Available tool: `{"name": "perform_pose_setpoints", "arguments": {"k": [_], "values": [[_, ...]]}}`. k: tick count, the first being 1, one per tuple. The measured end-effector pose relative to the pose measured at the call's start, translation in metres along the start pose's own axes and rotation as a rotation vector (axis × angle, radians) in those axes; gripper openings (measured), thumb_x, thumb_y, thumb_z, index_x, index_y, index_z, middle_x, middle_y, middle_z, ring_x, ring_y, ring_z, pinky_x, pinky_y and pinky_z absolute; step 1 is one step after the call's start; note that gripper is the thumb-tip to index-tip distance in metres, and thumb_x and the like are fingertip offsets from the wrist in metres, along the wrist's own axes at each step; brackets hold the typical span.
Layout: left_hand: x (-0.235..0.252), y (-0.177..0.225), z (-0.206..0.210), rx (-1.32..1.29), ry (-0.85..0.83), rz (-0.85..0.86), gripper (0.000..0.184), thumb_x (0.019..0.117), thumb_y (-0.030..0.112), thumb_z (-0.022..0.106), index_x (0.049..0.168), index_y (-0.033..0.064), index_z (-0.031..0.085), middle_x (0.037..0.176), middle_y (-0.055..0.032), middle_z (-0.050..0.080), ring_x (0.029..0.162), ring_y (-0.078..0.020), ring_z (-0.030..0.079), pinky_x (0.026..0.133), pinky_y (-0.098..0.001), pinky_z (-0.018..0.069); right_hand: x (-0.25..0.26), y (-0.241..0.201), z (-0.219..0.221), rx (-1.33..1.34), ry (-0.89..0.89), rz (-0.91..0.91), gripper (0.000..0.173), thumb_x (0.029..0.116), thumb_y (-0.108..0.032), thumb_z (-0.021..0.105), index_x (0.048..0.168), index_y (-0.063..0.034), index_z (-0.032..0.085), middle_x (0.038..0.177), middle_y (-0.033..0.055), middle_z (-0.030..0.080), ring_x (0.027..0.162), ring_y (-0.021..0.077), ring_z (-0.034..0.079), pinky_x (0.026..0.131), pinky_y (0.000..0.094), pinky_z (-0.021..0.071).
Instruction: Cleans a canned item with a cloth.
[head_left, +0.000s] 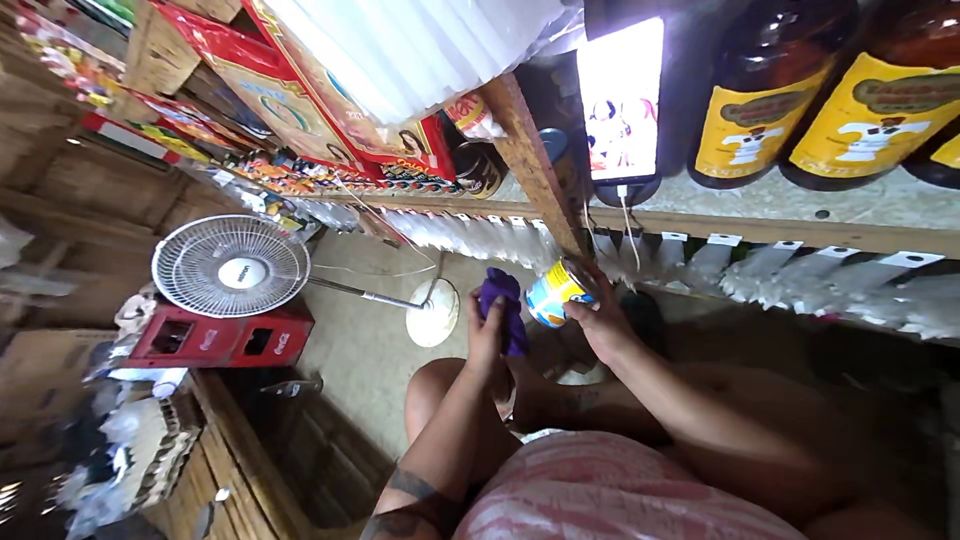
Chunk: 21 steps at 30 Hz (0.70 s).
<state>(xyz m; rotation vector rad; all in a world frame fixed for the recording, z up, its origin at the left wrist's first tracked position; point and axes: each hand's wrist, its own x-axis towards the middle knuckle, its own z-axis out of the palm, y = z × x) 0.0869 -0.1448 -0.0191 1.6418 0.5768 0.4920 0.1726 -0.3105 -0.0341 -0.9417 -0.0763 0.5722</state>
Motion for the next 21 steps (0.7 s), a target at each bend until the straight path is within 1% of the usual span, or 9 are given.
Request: {"name": "perform_pose_setpoints", "arguments": {"k": [2, 4, 6, 8, 11, 13, 16, 18, 21], "values": [[-0.001, -0.002, -0.001, -0.031, 0.008, 0.207, 0.049, 0.0964, 0.013, 0.056, 0.135, -0.008, 0.036, 0.112, -0.0082, 0.061, 0.097, -0.0095, 0.066, 0.086, -0.0307, 0.0585, 0.001, 0.0, 0.0, 0.014, -0.007, 0.004, 0.095, 0.0684, -0.032, 0.084, 0.143, -0.0029, 0.033, 0.123, 0.0053, 0.058, 0.108, 0.0074, 0.061, 0.091, 0.025, 0.0546], [-0.003, -0.006, -0.001, -0.017, -0.043, 0.414, 0.047, 0.0945, 0.013, 0.064, 0.131, -0.0084, 0.045, 0.117, -0.0058, 0.064, 0.105, -0.0079, 0.065, 0.093, -0.0306, 0.0564, 0.001, 0.003, -0.001, 0.03, -0.037, -0.005, 0.1, 0.0679, -0.041, 0.086, 0.143, -0.0024, 0.033, 0.123, 0.0049, 0.059, 0.11, 0.0079, 0.062, 0.093, 0.0257, 0.0544], [-0.007, -0.008, 0.001, 0.105, -0.106, 0.578, 0.043, 0.0945, 0.023, 0.068, 0.128, -0.0015, 0.059, 0.122, -0.0064, 0.066, 0.113, -0.009, 0.063, 0.1, -0.032, 0.0533, -0.002, 0.006, 0.001, 0.032, -0.059, 0.011, 0.101, 0.0691, -0.045, 0.085, 0.144, -0.0013, 0.034, 0.123, 0.0051, 0.06, 0.11, 0.008, 0.062, 0.094, 0.0258, 0.0545], [-0.013, -0.005, 0.005, 0.261, -0.158, 0.682, 0.043, 0.0951, 0.034, 0.068, 0.128, 0.0062, 0.066, 0.125, -0.0135, 0.064, 0.118, -0.0144, 0.06, 0.102, -0.0335, 0.0503, -0.007, 0.007, 0.004, 0.053, -0.061, 0.055, 0.099, 0.0746, -0.048, 0.081, 0.147, -0.0009, 0.033, 0.123, 0.0059, 0.061, 0.109, 0.0089, 0.063, 0.093, 0.0274, 0.0557], [-0.024, 0.003, 0.012, 0.411, -0.228, 0.706, 0.044, 0.0964, 0.035, 0.067, 0.131, 0.0089, 0.065, 0.131, -0.0238, 0.058, 0.121, -0.0208, 0.06, 0.102, -0.0344, 0.0509, -0.007, 0.006, 0.004, 0.061, -0.012, 0.148, 0.069, 0.0945, -0.035, 0.059, 0.151, -0.006, 0.032, 0.124, 0.0076, 0.06, 0.109, 0.0106, 0.063, 0.09, 0.0294, 0.056], [-0.028, 0.007, 0.015, 0.468, -0.267, 0.683, 0.047, 0.0969, 0.041, 0.066, 0.133, 0.0103, 0.066, 0.136, -0.0285, 0.054, 0.123, -0.0253, 0.06, 0.101, -0.0375, 0.0525, -0.005, 0.006, 0.003, 0.047, 0.007, 0.175, 0.057, 0.1025, -0.028, 0.048, 0.153, -0.0078, 0.031, 0.127, 0.0092, 0.06, 0.11, 0.0118, 0.062, 0.09, 0.0303, 0.0557], [-0.032, 0.012, 0.019, 0.525, -0.307, 0.646, 0.053, 0.0974, 0.052, 0.062, 0.134, 0.0141, 0.067, 0.141, -0.0302, 0.051, 0.125, -0.0289, 0.059, 0.1, -0.0413, 0.0537, -0.004, 0.01, 0.0, 0.079, -0.034, 0.17, 0.051, 0.1068, -0.025, 0.042, 0.153, -0.0073, 0.029, 0.123, 0.0076, 0.062, 0.107, 0.0104, 0.064, 0.09, 0.0286, 0.0557], [-0.032, 0.018, 0.021, 0.591, -0.312, 0.658, 0.047, 0.0984, 0.049, 0.061, 0.131, 0.0163, 0.07, 0.139, -0.0312, 0.053, 0.122, -0.0319, 0.061, 0.097, -0.0434, 0.0557, -0.003, 0.01, 0.001, 0.118, -0.033, 0.197, 0.047, 0.1091, -0.024, 0.039, 0.152, -0.0075, 0.031, 0.122, 0.0088, 0.063, 0.107, 0.0128, 0.065, 0.09, 0.031, 0.0557], [-0.032, 0.026, 0.026, 0.744, -0.245, 0.778, 0.037, 0.0969, 0.045, 0.064, 0.125, 0.0232, 0.073, 0.13, -0.0309, 0.059, 0.111, -0.035, 0.066, 0.087, -0.0446, 0.0586, -0.004, 0.01, 0.003, 0.139, -0.019, 0.222, 0.046, 0.1096, -0.026, 0.037, 0.151, -0.0085, 0.032, 0.121, 0.0092, 0.063, 0.107, 0.0143, 0.065, 0.089, 0.0329, 0.0562]]}}
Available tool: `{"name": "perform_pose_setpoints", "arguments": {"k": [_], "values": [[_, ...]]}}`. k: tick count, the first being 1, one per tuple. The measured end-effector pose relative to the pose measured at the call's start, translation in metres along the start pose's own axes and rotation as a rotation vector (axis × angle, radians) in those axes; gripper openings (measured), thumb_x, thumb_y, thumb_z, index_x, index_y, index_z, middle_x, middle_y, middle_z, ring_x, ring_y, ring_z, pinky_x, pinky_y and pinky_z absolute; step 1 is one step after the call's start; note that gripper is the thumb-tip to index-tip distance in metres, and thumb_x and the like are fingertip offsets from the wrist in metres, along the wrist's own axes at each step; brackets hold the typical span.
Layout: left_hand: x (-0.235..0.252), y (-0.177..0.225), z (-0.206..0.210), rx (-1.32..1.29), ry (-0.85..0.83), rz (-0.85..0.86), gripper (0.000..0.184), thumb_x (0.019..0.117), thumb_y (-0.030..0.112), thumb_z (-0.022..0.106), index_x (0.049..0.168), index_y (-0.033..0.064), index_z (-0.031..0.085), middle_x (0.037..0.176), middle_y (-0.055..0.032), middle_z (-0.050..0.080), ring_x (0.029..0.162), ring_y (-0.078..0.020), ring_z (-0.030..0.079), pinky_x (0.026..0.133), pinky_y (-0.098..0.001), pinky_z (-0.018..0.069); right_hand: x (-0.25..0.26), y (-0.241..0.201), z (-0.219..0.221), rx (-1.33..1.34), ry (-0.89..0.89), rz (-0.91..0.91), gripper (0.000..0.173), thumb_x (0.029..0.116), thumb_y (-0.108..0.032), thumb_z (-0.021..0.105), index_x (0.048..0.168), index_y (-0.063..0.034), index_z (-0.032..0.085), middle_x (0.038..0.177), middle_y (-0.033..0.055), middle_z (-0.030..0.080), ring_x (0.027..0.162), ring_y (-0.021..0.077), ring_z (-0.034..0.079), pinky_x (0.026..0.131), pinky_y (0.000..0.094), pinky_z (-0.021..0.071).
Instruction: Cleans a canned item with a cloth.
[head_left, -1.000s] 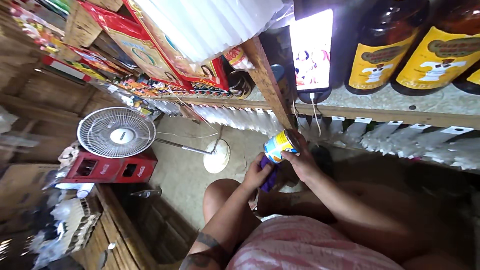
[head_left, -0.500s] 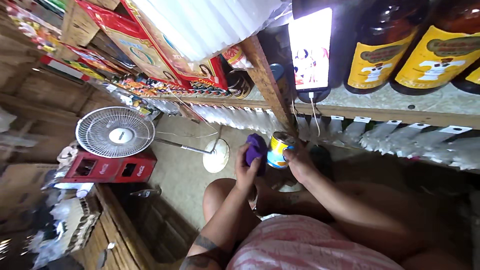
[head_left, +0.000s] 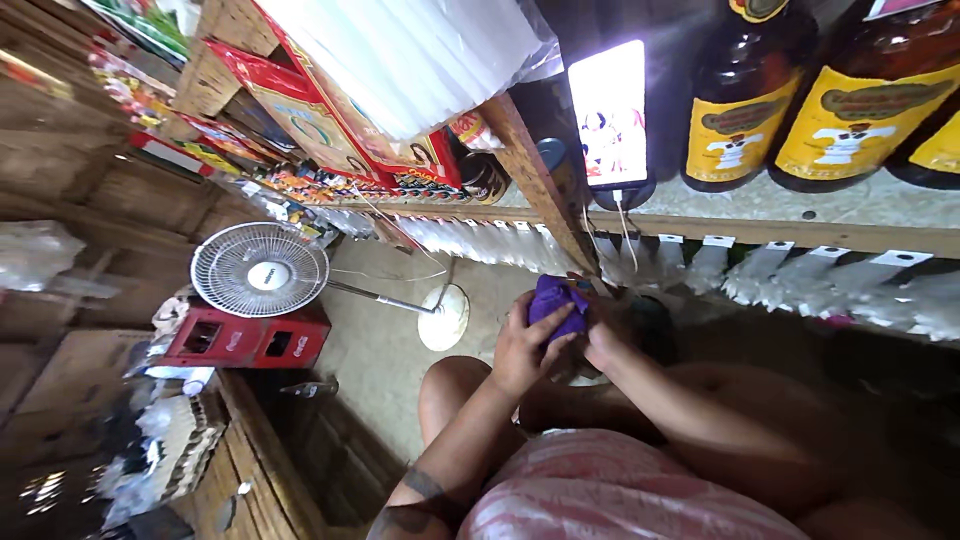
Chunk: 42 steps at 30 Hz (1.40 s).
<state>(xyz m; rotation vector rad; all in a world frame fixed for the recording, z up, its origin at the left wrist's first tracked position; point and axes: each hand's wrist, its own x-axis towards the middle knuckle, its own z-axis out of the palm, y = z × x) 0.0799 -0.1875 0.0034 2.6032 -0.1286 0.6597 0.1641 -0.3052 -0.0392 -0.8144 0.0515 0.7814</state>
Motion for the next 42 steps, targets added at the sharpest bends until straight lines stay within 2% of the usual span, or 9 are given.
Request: {"name": "perform_pose_setpoints", "arguments": {"k": [2, 8, 13, 15, 22, 29, 34, 37, 42], "values": [[0.004, 0.0, -0.001, 0.075, 0.058, 0.05, 0.035, 0.0961, 0.043, 0.065, 0.124, 0.0245, 0.073, 0.125, -0.031, 0.061, 0.106, -0.0352, 0.068, 0.083, -0.044, 0.059, -0.003, -0.004, 0.005, 0.011, 0.027, 0.011, 0.044, 0.1095, -0.027, 0.039, 0.149, -0.0086, 0.034, 0.119, 0.0087, 0.064, 0.105, 0.0143, 0.065, 0.088, 0.033, 0.0568], [0.023, 0.001, 0.002, -0.19, 0.165, -0.17, 0.042, 0.0968, 0.029, 0.067, 0.128, 0.0017, 0.069, 0.126, -0.029, 0.059, 0.112, -0.0255, 0.063, 0.096, -0.0357, 0.0539, -0.011, -0.01, 0.006, 0.041, -0.035, -0.107, 0.062, 0.0998, -0.034, 0.049, 0.151, -0.0062, 0.027, 0.124, 0.0101, 0.058, 0.109, 0.0133, 0.063, 0.09, 0.0329, 0.0563], [0.015, 0.019, 0.004, 0.084, 0.076, 0.115, 0.028, 0.0946, 0.04, 0.068, 0.118, 0.0272, 0.075, 0.125, -0.0271, 0.062, 0.108, -0.0318, 0.067, 0.085, -0.0421, 0.0587, -0.01, -0.014, 0.003, 0.189, 0.027, -0.132, 0.037, 0.1091, -0.025, 0.037, 0.142, -0.009, 0.039, 0.11, 0.0042, 0.066, 0.097, 0.0105, 0.067, 0.083, 0.0296, 0.0577], [0.017, 0.018, 0.003, 0.096, 0.075, 0.148, 0.028, 0.095, 0.041, 0.067, 0.119, 0.0288, 0.075, 0.125, -0.0261, 0.062, 0.109, -0.0312, 0.066, 0.088, -0.0413, 0.0574, -0.007, -0.015, 0.002, 0.21, 0.016, -0.134, 0.039, 0.1086, -0.024, 0.038, 0.143, -0.0072, 0.037, 0.111, 0.0061, 0.065, 0.098, 0.0118, 0.066, 0.084, 0.0308, 0.0577], [0.026, 0.005, -0.001, -0.404, 0.177, -0.25, 0.041, 0.0962, 0.024, 0.064, 0.127, -0.0037, 0.067, 0.125, -0.0248, 0.06, 0.113, -0.0202, 0.06, 0.099, -0.0327, 0.0504, -0.019, -0.022, 0.005, 0.287, -0.117, -0.056, 0.056, 0.0973, -0.041, 0.047, 0.142, -0.0103, 0.037, 0.118, 0.0067, 0.063, 0.105, 0.0152, 0.066, 0.087, 0.0345, 0.0584], [0.003, 0.01, 0.003, -0.085, 0.126, 0.105, 0.028, 0.0946, 0.037, 0.069, 0.118, 0.0224, 0.074, 0.124, -0.0198, 0.06, 0.113, -0.0159, 0.061, 0.095, -0.0281, 0.053, -0.012, -0.02, 0.001, 0.312, -0.051, -0.007, 0.042, 0.109, -0.04, 0.027, 0.122, -0.0124, 0.056, 0.099, 0.0018, 0.069, 0.09, 0.0114, 0.068, 0.077, 0.0312, 0.0593], [0.006, -0.001, 0.001, -0.259, 0.148, -0.048, 0.033, 0.0952, 0.032, 0.069, 0.121, 0.0118, 0.073, 0.125, -0.0193, 0.06, 0.117, -0.0137, 0.059, 0.1, -0.0275, 0.0498, -0.014, -0.02, 0.002, 0.242, -0.074, 0.02, 0.045, 0.1048, -0.037, 0.039, 0.142, -0.0109, 0.042, 0.117, 0.0054, 0.063, 0.104, 0.0144, 0.065, 0.086, 0.0346, 0.0575], [0.007, -0.005, 0.002, -0.432, 0.207, -0.226, 0.041, 0.0953, 0.025, 0.066, 0.126, -0.0022, 0.068, 0.126, -0.0221, 0.06, 0.116, -0.0146, 0.058, 0.101, -0.0278, 0.0485, -0.014, -0.015, 0.002, 0.271, -0.167, 0.003, 0.048, 0.0998, -0.041, 0.047, 0.136, -0.0094, 0.046, 0.113, 0.0051, 0.066, 0.101, 0.014, 0.067, 0.086, 0.0334, 0.0586], [-0.001, 0.0, 0.005, -0.281, 0.2, -0.046, 0.032, 0.0965, 0.034, 0.068, 0.125, 0.0181, 0.071, 0.127, -0.0117, 0.058, 0.117, -0.0088, 0.057, 0.099, -0.0253, 0.0498, -0.013, -0.017, 0.001, 0.217, -0.081, -0.012, 0.045, 0.1021, -0.04, 0.046, 0.134, -0.0087, 0.05, 0.111, 0.0041, 0.066, 0.1, 0.0119, 0.067, 0.084, 0.0312, 0.0583]]}}
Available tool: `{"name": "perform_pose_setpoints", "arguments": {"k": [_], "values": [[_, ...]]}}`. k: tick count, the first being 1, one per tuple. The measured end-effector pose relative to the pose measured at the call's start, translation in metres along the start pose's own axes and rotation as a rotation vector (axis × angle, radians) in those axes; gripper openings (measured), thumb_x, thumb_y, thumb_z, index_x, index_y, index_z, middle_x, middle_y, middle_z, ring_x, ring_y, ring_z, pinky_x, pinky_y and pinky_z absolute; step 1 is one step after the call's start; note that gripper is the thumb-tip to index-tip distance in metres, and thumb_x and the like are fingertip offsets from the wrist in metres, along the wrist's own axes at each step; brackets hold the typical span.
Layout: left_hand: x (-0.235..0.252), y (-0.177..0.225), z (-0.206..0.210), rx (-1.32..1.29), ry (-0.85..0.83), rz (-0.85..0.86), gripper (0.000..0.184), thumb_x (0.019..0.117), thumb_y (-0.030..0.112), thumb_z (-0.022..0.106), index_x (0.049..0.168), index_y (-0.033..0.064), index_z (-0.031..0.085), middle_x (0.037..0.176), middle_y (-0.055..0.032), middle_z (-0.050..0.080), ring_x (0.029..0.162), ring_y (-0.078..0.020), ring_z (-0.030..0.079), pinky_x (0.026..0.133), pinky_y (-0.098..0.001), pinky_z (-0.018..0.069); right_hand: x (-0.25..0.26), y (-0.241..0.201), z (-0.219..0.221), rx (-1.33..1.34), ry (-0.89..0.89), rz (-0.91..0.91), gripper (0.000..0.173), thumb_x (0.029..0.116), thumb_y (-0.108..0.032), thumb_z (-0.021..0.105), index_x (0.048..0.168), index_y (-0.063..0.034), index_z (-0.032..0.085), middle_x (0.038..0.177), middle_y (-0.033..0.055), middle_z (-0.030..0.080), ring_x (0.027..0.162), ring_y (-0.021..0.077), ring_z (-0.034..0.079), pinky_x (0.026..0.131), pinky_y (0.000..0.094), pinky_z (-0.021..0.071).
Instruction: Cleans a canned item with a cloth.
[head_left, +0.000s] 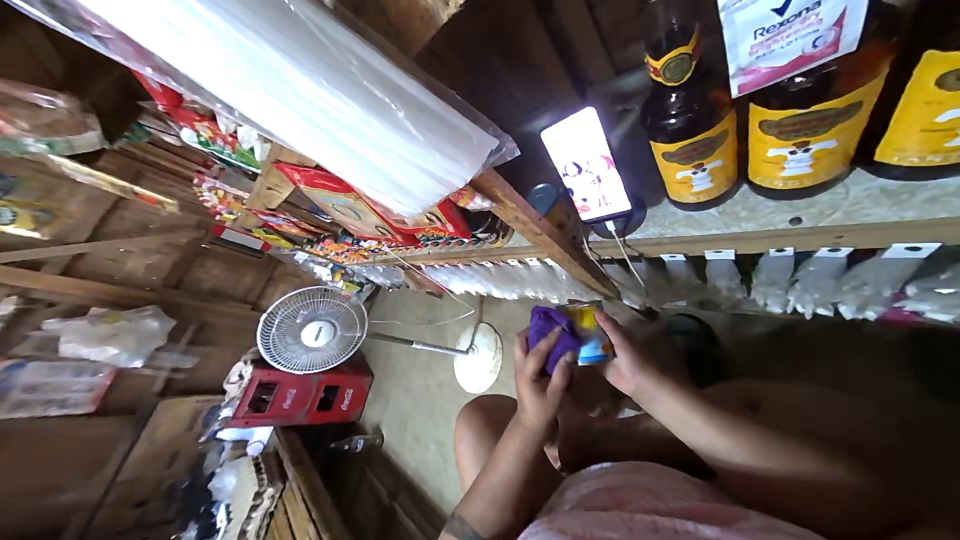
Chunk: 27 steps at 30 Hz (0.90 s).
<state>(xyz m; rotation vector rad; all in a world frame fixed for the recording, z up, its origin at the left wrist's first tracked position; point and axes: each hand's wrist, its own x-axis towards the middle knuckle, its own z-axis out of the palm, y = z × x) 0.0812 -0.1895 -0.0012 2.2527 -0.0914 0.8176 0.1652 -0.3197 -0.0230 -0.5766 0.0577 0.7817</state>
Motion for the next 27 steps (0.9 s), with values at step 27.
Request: {"name": "perform_pose_setpoints", "arguments": {"k": [27], "values": [[0.003, -0.003, -0.003, 0.186, -0.064, 0.146, 0.031, 0.0963, 0.04, 0.067, 0.123, 0.0242, 0.07, 0.125, -0.0162, 0.057, 0.115, -0.013, 0.059, 0.096, -0.0267, 0.0518, 0.006, -0.006, -0.002, 0.006, 0.044, 0.004, 0.044, 0.1111, -0.039, 0.028, 0.13, -0.0091, 0.054, 0.105, 0.0045, 0.068, 0.095, 0.0127, 0.068, 0.083, 0.0312, 0.0586]]}}
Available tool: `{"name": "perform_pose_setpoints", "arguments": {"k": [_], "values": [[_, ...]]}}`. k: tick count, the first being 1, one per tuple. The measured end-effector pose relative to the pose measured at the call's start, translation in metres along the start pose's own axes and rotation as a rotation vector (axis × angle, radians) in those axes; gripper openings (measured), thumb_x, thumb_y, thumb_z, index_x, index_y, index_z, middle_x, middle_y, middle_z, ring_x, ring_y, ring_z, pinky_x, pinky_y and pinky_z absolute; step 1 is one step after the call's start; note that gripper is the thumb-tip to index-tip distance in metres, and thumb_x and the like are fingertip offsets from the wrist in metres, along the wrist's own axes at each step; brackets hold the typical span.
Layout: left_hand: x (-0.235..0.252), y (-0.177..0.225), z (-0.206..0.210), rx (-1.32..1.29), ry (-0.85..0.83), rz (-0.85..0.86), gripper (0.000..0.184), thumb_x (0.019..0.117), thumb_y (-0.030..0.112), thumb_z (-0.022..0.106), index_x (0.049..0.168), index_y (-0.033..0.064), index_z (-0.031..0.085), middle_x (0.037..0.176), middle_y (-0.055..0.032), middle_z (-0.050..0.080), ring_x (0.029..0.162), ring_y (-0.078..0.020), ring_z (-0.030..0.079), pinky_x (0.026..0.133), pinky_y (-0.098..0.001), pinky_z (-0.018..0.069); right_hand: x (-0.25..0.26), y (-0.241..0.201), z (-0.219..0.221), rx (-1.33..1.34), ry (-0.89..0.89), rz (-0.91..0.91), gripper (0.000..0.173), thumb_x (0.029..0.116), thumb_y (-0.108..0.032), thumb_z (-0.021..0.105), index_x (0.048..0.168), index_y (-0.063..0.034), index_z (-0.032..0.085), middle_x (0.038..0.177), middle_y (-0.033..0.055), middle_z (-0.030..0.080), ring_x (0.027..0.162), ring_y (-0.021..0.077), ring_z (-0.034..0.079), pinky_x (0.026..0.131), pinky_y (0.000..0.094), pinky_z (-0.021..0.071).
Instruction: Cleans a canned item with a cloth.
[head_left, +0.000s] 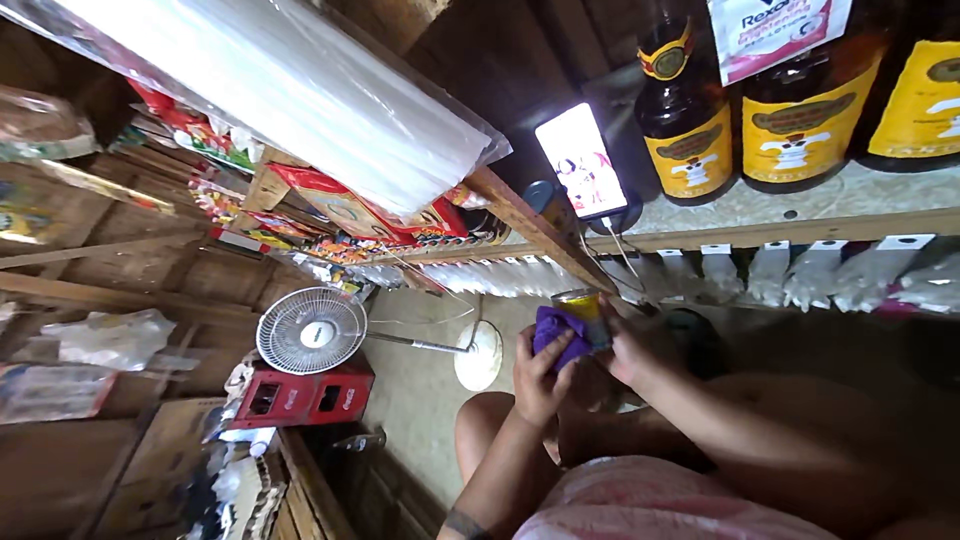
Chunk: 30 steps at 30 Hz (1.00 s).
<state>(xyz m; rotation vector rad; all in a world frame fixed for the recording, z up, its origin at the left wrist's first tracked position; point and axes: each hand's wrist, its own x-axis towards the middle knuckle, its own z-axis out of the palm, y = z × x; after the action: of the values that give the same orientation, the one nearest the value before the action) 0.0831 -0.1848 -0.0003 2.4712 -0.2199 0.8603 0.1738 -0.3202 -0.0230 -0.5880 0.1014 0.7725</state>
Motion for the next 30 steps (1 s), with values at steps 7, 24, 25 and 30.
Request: {"name": "perform_pose_setpoints", "arguments": {"k": [7, 24, 25, 30], "values": [[0.004, -0.007, 0.0, -0.13, 0.064, -0.198, 0.038, 0.094, 0.029, 0.069, 0.124, 0.0061, 0.071, 0.124, -0.0212, 0.059, 0.116, -0.0168, 0.058, 0.1, -0.0298, 0.0498, -0.002, 0.0, 0.004, -0.012, 0.003, 0.115, 0.053, 0.1108, -0.045, 0.022, 0.139, -0.0098, 0.05, 0.12, 0.0096, 0.066, 0.105, 0.0195, 0.067, 0.088, 0.0382, 0.0572], [-0.001, -0.01, 0.004, -0.233, 0.149, -0.287, 0.048, 0.0952, 0.031, 0.067, 0.13, -0.0012, 0.064, 0.123, -0.0193, 0.059, 0.115, -0.014, 0.057, 0.101, -0.0285, 0.0486, -0.006, 0.005, 0.0, 0.022, -0.169, 0.075, 0.054, 0.1099, -0.046, 0.017, 0.134, -0.0108, 0.051, 0.116, 0.0054, 0.067, 0.107, 0.015, 0.066, 0.092, 0.0344, 0.0562], [-0.003, -0.008, 0.006, -0.223, 0.15, -0.256, 0.045, 0.095, 0.032, 0.067, 0.13, 0.0024, 0.065, 0.123, -0.0176, 0.059, 0.115, -0.0135, 0.057, 0.101, -0.0288, 0.0483, -0.006, 0.004, 0.0, 0.004, -0.162, 0.075, 0.054, 0.1097, -0.046, 0.018, 0.134, -0.0102, 0.051, 0.115, 0.005, 0.067, 0.106, 0.0141, 0.066, 0.092, 0.0337, 0.0564], [-0.003, 0.007, 0.003, 0.012, 0.045, 0.005, 0.029, 0.0956, 0.038, 0.067, 0.122, 0.0265, 0.07, 0.125, -0.0123, 0.055, 0.115, -0.0101, 0.057, 0.097, -0.0243, 0.0501, -0.002, -0.001, -0.001, 0.018, -0.059, 0.121, 0.054, 0.1103, -0.047, 0.023, 0.121, -0.0088, 0.06, 0.1, 0.0046, 0.071, 0.092, 0.014, 0.069, 0.081, 0.0332, 0.0593]]}}
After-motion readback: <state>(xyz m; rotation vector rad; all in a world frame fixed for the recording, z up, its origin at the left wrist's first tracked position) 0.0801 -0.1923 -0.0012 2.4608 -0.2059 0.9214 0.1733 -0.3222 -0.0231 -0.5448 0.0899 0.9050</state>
